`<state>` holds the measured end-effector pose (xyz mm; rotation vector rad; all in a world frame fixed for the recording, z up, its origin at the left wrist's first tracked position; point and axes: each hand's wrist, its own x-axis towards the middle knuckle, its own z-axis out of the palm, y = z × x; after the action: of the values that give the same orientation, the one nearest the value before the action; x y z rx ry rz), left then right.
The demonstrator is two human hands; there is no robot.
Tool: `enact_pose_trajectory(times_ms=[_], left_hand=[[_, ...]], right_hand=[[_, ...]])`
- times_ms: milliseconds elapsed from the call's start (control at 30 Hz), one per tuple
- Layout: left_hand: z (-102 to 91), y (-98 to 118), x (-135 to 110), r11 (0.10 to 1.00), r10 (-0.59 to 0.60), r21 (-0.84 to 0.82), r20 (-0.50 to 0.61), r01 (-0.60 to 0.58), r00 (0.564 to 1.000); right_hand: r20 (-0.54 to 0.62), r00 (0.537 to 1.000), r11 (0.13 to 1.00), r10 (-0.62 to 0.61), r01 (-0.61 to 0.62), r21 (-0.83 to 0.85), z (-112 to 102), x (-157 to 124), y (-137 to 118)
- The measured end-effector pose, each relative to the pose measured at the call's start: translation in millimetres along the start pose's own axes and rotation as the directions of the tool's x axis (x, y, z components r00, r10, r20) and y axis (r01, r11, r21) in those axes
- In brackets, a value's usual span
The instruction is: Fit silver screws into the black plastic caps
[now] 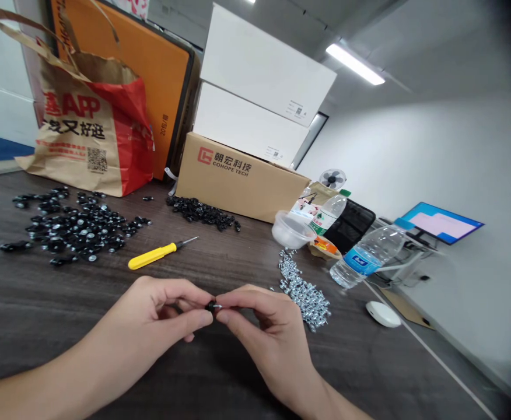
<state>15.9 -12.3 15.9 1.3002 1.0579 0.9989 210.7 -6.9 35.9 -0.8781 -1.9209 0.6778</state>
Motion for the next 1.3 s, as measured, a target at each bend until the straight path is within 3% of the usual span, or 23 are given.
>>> enact_pose_trajectory(times_ms=[433, 833, 1000, 1167, 1300], left_hand=[[4.1, 10, -4, 0.996, 0.058, 0.066, -0.031, -0.056, 0.998], [3.1, 19, -5, 0.967, 0.144, 0.211, 0.012, -0.144, 0.989], [1.5, 14, -5, 0.922, 0.231, 0.301, 0.078, -0.244, 0.970], [0.5, 13, -8, 0.898, 0.317, 0.287, 0.104, -0.333, 0.943], [1.1, 13, -9, 0.903, 0.308, 0.288, 0.085, -0.320, 0.947]], right_hand=[[-0.003, 0.999, 0.992, 0.046, -0.046, -0.120, 0, 0, -2], [0.031, 0.998, 0.978, 0.063, -0.056, -0.203, 1, -2, -13], [0.151, 0.988, 0.963, 0.000, 0.041, -0.268, -4, 0, -15], [0.273, 0.962, 0.974, 0.023, 0.040, -0.223, -4, 0, -10], [0.284, 0.959, 0.972, 0.005, 0.062, -0.226, -4, -1, -8]])
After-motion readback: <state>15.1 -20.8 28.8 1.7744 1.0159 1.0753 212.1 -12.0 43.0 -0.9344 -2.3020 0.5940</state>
